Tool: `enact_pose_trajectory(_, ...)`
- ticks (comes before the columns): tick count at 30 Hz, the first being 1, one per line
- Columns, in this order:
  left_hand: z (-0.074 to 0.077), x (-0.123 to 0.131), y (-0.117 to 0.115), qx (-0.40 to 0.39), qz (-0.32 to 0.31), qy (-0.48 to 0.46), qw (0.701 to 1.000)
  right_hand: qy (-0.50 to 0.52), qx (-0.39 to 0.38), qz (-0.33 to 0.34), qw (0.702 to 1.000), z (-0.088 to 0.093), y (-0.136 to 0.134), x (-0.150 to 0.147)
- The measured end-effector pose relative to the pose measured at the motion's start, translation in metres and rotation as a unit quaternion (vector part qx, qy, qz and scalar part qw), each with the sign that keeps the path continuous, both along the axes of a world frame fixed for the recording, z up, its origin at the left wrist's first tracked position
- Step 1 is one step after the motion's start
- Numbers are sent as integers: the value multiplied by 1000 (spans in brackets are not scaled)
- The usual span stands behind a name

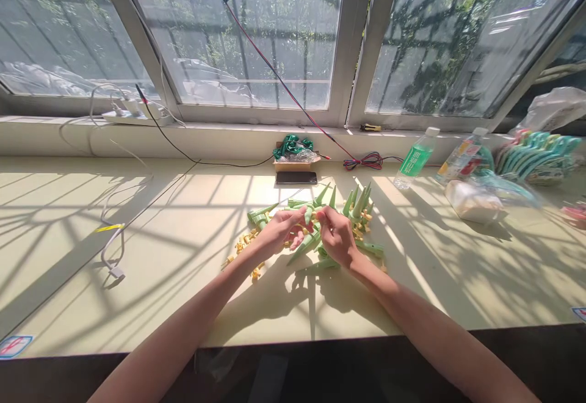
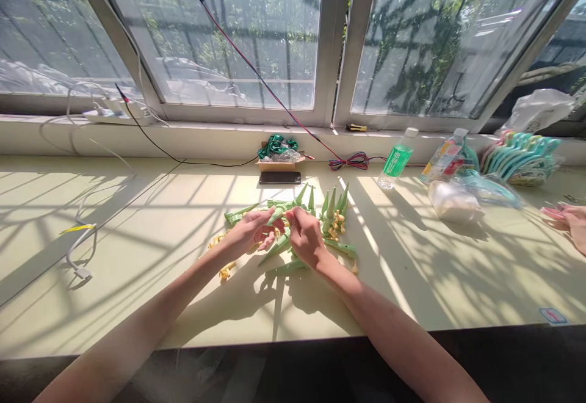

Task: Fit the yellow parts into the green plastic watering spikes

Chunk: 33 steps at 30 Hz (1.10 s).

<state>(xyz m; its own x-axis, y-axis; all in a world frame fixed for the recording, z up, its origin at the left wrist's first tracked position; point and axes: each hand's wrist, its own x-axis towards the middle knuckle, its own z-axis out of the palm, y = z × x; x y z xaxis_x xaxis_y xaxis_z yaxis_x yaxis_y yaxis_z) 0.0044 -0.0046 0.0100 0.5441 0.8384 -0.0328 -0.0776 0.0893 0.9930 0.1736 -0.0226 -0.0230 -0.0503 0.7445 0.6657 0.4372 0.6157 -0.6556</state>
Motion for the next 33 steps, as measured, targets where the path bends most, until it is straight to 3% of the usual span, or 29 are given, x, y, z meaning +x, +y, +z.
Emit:
enact_pose_trajectory(4,0,-3,0,9,-33,2,999,22,-29,4,999,0,0,0)
enact_pose_trajectory(14,-2,-3,1,122,0,65,990,23,-49,-3,998,2,0,-2)
enact_pose_trajectory(25,-2,0,1,141,10,61,988,33,-52,-5,998,2,0,-4)
enact_pose_trajectory(33,-4,1,0,93,51,50,993,20,-50,8,999,1,-1,-3)
